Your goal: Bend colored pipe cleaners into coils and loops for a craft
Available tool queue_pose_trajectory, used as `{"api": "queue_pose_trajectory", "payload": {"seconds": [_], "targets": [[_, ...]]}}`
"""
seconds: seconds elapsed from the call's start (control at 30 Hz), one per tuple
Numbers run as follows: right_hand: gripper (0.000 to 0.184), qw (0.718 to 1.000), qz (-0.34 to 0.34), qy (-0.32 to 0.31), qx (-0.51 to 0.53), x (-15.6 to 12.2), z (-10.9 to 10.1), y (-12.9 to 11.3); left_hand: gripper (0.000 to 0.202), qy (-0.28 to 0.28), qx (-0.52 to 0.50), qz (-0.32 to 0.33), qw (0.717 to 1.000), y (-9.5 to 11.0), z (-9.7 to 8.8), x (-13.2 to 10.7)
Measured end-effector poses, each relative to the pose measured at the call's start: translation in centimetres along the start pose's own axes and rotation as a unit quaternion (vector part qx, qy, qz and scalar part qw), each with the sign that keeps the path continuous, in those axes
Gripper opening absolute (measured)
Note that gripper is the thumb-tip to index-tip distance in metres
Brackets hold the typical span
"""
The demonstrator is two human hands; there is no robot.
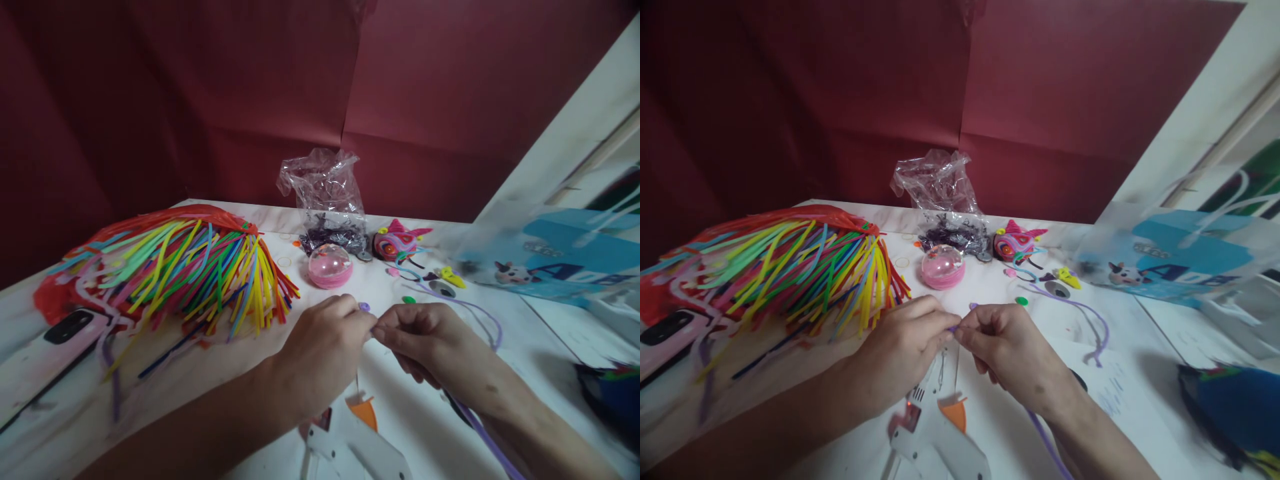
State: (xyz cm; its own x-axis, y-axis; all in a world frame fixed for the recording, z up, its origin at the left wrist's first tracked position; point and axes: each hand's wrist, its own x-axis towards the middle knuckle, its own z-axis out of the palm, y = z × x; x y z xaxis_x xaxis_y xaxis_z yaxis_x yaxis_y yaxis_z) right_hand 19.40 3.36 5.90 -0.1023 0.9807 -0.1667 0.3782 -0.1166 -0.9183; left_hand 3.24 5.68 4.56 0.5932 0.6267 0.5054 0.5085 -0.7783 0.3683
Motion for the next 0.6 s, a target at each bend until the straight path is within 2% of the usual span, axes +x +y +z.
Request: {"api": "queue_pose_trajectory", "payload": {"seconds": [0.07, 0.13, 0.27, 0.43, 0.6], "targets": [[0.028, 1.000, 0.001, 0.001, 0.004, 0.0, 0.0, -0.1, 0.018, 0.011, 0.014, 0.016, 1.000, 0.0, 0.0, -0.1], [0.029, 1.000, 0.000, -0.006, 0.030, -0.1, -0.1, -0.1, 0.020, 0.053, 0.009, 0.035, 0.998, 0.0, 0.0, 0.0], [0.030, 0.992, 0.001, -0.053, 0.112, -0.2, -0.4, -0.4, 0.016, 0.138, -0.080, 0.047, 0.986, 0.2, 0.1, 0.0], [0.026, 0.968, -0.009, -0.117, 0.224, -0.5, -0.1, -0.6, 0.009, 0.187, -0.239, -0.011, 0.953, 0.8, 0.5, -0.1], [0.023, 0.953, -0.011, -0.114, 0.281, -1.0, 0.4, -0.8, 0.007, 0.218, -0.311, -0.073, 0.922, 1.5, 0.5, -0.2]]}}
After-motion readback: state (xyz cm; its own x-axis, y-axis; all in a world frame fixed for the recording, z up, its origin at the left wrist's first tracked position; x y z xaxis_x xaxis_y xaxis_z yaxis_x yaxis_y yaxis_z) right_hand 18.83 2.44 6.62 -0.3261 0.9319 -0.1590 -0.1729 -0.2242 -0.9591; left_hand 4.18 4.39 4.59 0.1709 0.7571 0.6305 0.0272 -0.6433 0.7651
